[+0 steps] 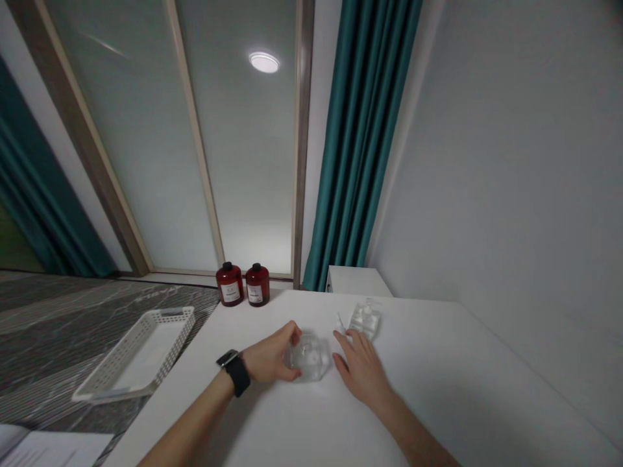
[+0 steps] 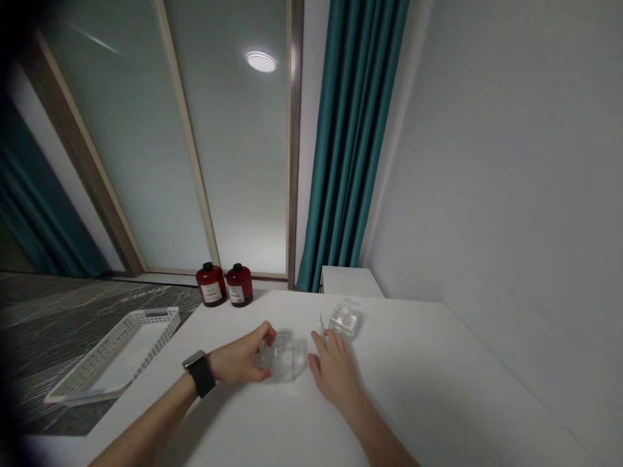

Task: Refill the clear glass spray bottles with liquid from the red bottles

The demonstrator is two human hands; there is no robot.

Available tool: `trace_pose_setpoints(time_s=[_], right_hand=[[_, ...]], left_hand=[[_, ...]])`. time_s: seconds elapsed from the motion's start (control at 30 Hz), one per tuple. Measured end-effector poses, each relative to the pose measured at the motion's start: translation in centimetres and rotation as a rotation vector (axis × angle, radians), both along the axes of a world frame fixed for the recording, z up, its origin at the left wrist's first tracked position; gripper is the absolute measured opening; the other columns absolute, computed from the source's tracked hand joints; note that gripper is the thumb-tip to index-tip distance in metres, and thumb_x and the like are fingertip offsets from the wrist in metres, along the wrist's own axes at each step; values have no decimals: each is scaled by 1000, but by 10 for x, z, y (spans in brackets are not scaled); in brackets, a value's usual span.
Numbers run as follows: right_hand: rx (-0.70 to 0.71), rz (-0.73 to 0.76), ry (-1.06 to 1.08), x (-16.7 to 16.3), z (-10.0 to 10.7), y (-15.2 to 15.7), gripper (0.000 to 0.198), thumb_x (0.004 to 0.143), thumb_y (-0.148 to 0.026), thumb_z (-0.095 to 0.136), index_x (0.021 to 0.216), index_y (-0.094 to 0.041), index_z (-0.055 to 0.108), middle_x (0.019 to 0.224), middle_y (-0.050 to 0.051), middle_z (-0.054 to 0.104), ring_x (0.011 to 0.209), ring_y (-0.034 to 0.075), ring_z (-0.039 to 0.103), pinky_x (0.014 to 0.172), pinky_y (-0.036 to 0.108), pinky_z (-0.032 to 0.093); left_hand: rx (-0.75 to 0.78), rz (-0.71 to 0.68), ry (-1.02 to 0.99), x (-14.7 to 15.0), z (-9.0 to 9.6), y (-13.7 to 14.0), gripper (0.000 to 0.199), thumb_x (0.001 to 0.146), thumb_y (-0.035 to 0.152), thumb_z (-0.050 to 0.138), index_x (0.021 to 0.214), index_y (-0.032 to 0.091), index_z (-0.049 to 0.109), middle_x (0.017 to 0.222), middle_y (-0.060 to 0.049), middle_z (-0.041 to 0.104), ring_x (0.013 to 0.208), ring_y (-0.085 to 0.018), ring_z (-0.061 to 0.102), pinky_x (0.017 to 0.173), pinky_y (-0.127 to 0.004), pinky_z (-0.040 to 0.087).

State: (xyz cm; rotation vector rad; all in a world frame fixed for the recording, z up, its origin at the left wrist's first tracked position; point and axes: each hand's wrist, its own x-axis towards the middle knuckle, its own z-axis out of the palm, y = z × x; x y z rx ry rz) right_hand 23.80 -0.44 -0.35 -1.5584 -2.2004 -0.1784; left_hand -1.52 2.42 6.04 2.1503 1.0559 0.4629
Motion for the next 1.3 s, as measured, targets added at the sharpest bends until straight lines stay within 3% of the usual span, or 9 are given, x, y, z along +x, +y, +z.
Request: trace_pose_setpoints(time_s=[0.17, 0.33, 0.47, 0.6, 0.73, 0.87, 1.07, 1.3], right_hand=[[-35, 11, -4, 3, 3, -2, 33, 91, -19, 56, 124, -20, 61, 113, 13, 64, 106, 31, 56, 88, 43, 46], [-35, 29, 58, 8, 6, -1, 23, 85, -13, 60, 105, -22, 63, 100, 8, 66, 99, 30, 56, 84, 42, 44], [78, 68, 282, 14, 8, 6, 13, 85, -13, 57, 93, -23, 59, 90, 5, 66, 88, 27, 58, 78, 39, 43], [170, 35, 439, 21, 14, 8, 11, 94, -24, 49, 104, -20, 53, 89, 6, 64, 83, 24, 60, 77, 37, 46], [251, 84, 653, 23, 26, 0, 18, 97, -27, 45, 112, -20, 54, 94, 6, 66, 85, 21, 64, 77, 32, 50], [326, 161, 684, 19, 36, -9, 17, 95, -23, 47, 108, -21, 58, 97, 6, 68, 92, 21, 65, 81, 32, 51], [371, 269, 594, 15, 41, -14, 17, 92, -15, 50, 105, -22, 60, 90, 5, 66, 86, 21, 63, 78, 33, 51], [412, 292, 548, 18, 47, -14, 20, 92, -13, 51, 107, -22, 61, 90, 6, 67, 86, 22, 62, 78, 37, 51]], left_hand=[[55, 33, -87, 13, -14, 2, 46, 66, 20, 71, 102, 20, 45, 97, -1, 54, 85, -18, 53, 78, -32, 47], [293, 76, -144, 21, -32, -8, 52, 70, 18, 68, 117, 18, 46, 109, -8, 57, 101, -25, 57, 92, -41, 48], [491, 84, -153, 24, -37, -12, 63, 70, 17, 70, 127, 17, 44, 120, -13, 57, 111, -29, 55, 99, -45, 47], [676, 170, -98, 20, -37, -11, 74, 70, 14, 71, 136, 17, 38, 127, -14, 56, 116, -32, 53, 100, -49, 46], [806, 178, -21, 13, -35, -10, 69, 74, 16, 72, 136, 17, 41, 125, -14, 58, 114, -32, 54, 99, -51, 47], [829, 209, -13, 9, -34, -8, 67, 76, 18, 72, 137, 18, 42, 124, -14, 58, 114, -31, 54, 98, -50, 48], [802, 195, -23, 13, -34, -11, 75, 74, 17, 73, 141, 18, 38, 126, -14, 55, 115, -32, 51, 99, -49, 48], [743, 159, -23, 18, -35, -15, 79, 74, 16, 74, 143, 20, 34, 126, -14, 54, 115, -32, 50, 99, -51, 47]])
